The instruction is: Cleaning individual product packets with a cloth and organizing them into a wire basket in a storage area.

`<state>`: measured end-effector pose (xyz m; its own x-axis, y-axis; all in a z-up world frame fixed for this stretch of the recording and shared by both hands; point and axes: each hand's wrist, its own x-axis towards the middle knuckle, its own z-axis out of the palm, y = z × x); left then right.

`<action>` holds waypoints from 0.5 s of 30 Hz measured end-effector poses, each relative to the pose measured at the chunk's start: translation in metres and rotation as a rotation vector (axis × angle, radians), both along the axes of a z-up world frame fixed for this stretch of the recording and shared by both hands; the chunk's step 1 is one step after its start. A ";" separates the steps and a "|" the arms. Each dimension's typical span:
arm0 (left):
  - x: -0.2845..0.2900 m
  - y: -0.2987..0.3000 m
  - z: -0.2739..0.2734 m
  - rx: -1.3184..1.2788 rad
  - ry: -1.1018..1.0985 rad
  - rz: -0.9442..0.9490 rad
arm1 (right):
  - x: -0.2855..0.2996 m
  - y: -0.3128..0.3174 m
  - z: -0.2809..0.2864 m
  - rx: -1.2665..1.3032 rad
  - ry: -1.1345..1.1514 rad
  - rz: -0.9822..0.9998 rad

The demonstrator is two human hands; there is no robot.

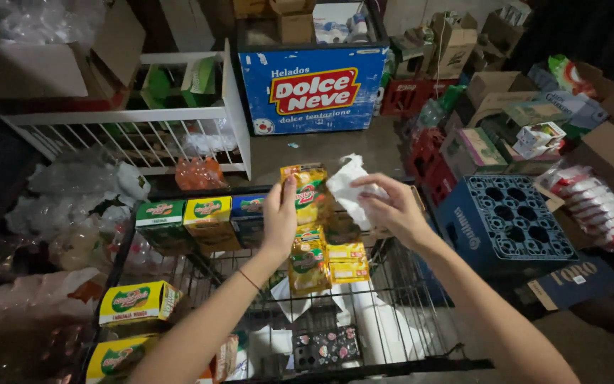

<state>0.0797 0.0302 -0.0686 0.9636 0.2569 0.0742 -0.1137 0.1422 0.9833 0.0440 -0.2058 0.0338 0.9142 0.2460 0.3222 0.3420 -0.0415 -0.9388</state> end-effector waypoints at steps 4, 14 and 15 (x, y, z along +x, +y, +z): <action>-0.036 -0.013 0.073 0.065 -0.069 0.048 | -0.012 0.006 0.011 -0.044 0.006 -0.051; -0.084 -0.065 0.152 -0.259 0.317 0.158 | -0.016 0.033 -0.020 -0.138 -0.178 0.007; -0.080 -0.068 0.146 -0.271 0.318 0.143 | -0.015 0.035 -0.025 -0.156 -0.207 -0.020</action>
<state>-0.0005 -0.0375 0.0770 0.8810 0.3585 -0.3088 0.1512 0.4051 0.9017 0.0286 -0.1706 0.0090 0.8381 0.2897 0.4623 0.5237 -0.1895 -0.8306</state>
